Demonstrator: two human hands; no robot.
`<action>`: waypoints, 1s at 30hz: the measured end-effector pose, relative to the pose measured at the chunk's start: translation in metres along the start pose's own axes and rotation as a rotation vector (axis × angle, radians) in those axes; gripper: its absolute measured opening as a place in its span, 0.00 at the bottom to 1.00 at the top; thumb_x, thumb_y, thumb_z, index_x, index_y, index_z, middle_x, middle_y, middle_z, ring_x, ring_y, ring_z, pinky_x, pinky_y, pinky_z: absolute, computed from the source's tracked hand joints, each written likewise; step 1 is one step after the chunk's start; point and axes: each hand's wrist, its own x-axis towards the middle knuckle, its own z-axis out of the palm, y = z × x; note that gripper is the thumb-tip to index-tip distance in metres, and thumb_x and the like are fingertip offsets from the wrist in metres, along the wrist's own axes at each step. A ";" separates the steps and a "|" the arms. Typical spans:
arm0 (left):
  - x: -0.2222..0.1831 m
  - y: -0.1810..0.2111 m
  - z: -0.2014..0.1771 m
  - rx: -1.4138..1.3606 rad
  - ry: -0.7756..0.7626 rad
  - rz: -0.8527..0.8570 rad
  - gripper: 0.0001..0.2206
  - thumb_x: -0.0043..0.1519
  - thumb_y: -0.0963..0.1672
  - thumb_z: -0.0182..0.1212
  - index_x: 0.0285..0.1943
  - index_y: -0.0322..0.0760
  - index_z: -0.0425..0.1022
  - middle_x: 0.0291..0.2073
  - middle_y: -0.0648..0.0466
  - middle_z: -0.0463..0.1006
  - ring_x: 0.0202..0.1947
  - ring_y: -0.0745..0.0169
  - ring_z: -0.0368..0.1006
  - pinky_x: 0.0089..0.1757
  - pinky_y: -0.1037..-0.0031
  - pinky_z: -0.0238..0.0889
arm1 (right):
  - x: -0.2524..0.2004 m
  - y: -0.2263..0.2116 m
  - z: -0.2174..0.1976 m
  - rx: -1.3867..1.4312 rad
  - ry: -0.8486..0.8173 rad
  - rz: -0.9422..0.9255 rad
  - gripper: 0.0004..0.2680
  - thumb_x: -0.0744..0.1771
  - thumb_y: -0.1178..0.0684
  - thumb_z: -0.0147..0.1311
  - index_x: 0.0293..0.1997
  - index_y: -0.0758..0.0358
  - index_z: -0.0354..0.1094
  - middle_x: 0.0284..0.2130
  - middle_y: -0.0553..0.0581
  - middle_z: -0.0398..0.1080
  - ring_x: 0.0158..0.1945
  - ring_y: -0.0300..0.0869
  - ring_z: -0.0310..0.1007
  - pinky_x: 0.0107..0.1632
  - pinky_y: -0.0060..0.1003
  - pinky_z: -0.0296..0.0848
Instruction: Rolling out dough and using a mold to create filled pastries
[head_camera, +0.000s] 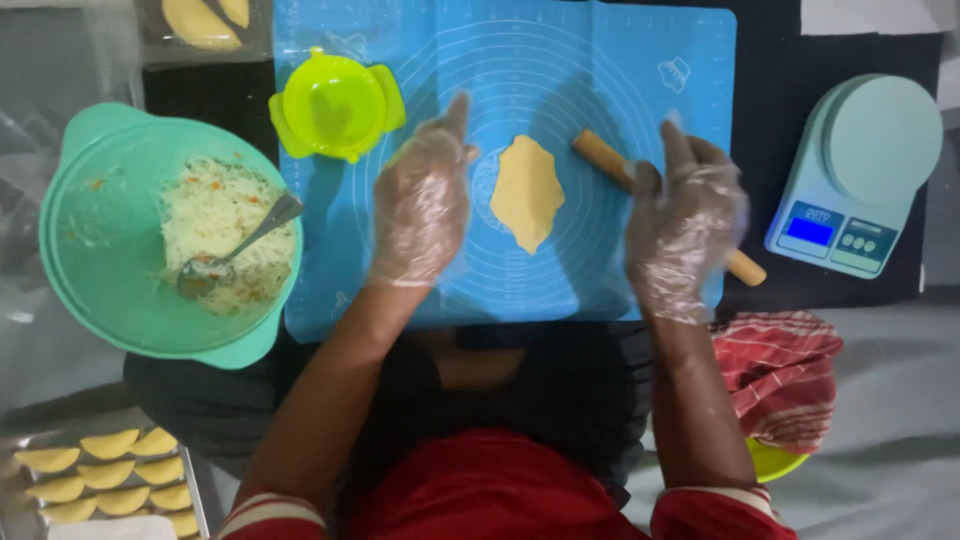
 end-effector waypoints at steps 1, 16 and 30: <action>0.003 -0.001 0.003 -0.019 -0.001 0.029 0.07 0.66 0.46 0.62 0.49 0.42 0.79 0.34 0.51 0.78 0.38 0.49 0.78 0.40 0.59 0.72 | 0.001 0.008 -0.008 -0.205 -0.090 -0.032 0.14 0.67 0.55 0.67 0.59 0.65 0.77 0.43 0.67 0.75 0.44 0.61 0.77 0.45 0.54 0.76; 0.033 0.017 0.025 0.095 -0.239 0.312 0.21 0.76 0.48 0.45 0.77 0.45 0.52 0.74 0.51 0.54 0.74 0.43 0.46 0.67 0.41 0.41 | -0.074 -0.004 0.048 -0.444 -0.453 -0.030 0.14 0.72 0.47 0.50 0.65 0.55 0.64 0.30 0.56 0.68 0.22 0.47 0.65 0.18 0.46 0.62; 0.096 0.045 0.047 0.446 -0.655 0.360 0.30 0.73 0.55 0.32 0.83 0.46 0.35 0.81 0.51 0.34 0.78 0.32 0.26 0.64 0.26 0.13 | -0.057 -0.013 0.039 -0.636 -0.272 -0.270 0.17 0.72 0.54 0.50 0.71 0.57 0.60 0.33 0.55 0.63 0.31 0.43 0.62 0.27 0.38 0.64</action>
